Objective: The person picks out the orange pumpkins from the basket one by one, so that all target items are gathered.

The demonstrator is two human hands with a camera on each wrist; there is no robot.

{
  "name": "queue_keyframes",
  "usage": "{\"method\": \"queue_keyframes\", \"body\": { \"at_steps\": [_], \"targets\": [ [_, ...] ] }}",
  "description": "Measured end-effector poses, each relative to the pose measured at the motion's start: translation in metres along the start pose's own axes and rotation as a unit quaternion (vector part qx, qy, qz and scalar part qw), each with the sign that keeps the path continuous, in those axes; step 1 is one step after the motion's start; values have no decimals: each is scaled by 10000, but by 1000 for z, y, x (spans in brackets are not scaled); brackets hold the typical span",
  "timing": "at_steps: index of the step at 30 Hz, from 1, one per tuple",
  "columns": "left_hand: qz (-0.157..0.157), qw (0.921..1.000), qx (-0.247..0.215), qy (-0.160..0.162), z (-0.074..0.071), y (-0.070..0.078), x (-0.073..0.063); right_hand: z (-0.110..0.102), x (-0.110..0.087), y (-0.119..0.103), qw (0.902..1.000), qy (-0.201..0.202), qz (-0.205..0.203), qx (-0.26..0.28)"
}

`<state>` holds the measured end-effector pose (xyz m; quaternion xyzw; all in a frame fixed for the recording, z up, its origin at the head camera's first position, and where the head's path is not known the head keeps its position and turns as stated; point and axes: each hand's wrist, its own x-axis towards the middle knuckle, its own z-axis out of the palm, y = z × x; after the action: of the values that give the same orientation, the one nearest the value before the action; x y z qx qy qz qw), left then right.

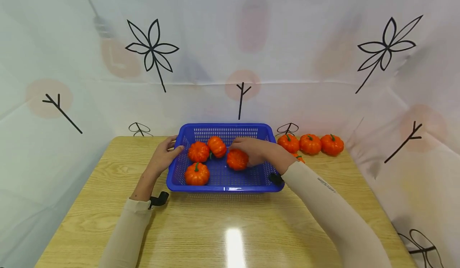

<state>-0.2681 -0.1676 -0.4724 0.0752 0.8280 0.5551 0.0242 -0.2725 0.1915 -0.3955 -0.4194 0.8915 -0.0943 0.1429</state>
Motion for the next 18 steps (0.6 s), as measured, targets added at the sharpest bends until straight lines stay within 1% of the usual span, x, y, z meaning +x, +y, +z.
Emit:
{"method": "queue_keyframes", "body": {
  "at_steps": [3,7,14,18],
  "targets": [
    [12,10000,84,-22,1,0,1,1,3,0,9999,-83,83,57],
    [-17,10000,23,-27,0,1,-1,2,7,-1,9997,-148,140,163],
    [-38,10000,-8,-42,-2,3,-2,4,11,-3,9995,-148,56,285],
    [-62,10000,9,-43,-2,3,-2,4,11,-4,9992,-207,138,306]
  ]
}}
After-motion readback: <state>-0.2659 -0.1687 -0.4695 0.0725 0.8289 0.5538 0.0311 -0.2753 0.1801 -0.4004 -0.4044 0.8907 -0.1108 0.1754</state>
